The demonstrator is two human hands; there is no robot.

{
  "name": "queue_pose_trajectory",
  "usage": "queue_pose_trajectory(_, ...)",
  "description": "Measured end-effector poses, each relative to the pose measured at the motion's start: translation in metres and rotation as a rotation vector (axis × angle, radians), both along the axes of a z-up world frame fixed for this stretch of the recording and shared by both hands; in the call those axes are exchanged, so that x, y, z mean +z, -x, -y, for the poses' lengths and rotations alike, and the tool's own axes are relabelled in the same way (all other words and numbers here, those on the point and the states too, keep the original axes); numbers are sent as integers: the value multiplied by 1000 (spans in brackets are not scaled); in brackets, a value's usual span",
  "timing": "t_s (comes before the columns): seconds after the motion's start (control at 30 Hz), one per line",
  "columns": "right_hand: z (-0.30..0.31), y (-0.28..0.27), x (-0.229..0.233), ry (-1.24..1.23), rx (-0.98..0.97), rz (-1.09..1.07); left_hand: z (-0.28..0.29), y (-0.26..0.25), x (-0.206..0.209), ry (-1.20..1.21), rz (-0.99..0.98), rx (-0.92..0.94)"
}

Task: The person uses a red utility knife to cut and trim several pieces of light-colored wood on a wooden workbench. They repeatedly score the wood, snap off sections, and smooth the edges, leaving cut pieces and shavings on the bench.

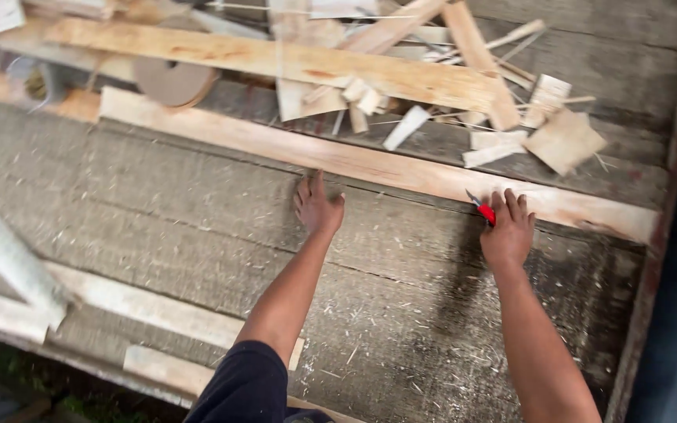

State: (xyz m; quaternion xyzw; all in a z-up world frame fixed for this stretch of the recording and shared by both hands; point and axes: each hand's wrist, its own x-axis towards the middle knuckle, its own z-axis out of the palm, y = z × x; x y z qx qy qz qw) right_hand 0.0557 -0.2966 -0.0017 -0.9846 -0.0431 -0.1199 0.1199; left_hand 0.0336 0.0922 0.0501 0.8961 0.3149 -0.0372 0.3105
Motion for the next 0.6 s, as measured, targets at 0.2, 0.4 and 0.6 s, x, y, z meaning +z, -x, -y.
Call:
queue_pose_trajectory(0.2, -128, 11, 17, 36, 259, -22, -71, 13, 2, 45, -65, -18)
queue_pose_trajectory(0.4, -242, 14, 24, 57, 352, -268, -139, 32, 18, 7, -68, -43)
queue_pose_trajectory(0.6, -341, 8, 54, 126, 289, -479, -232, 35, 25, -77, -51, -140)
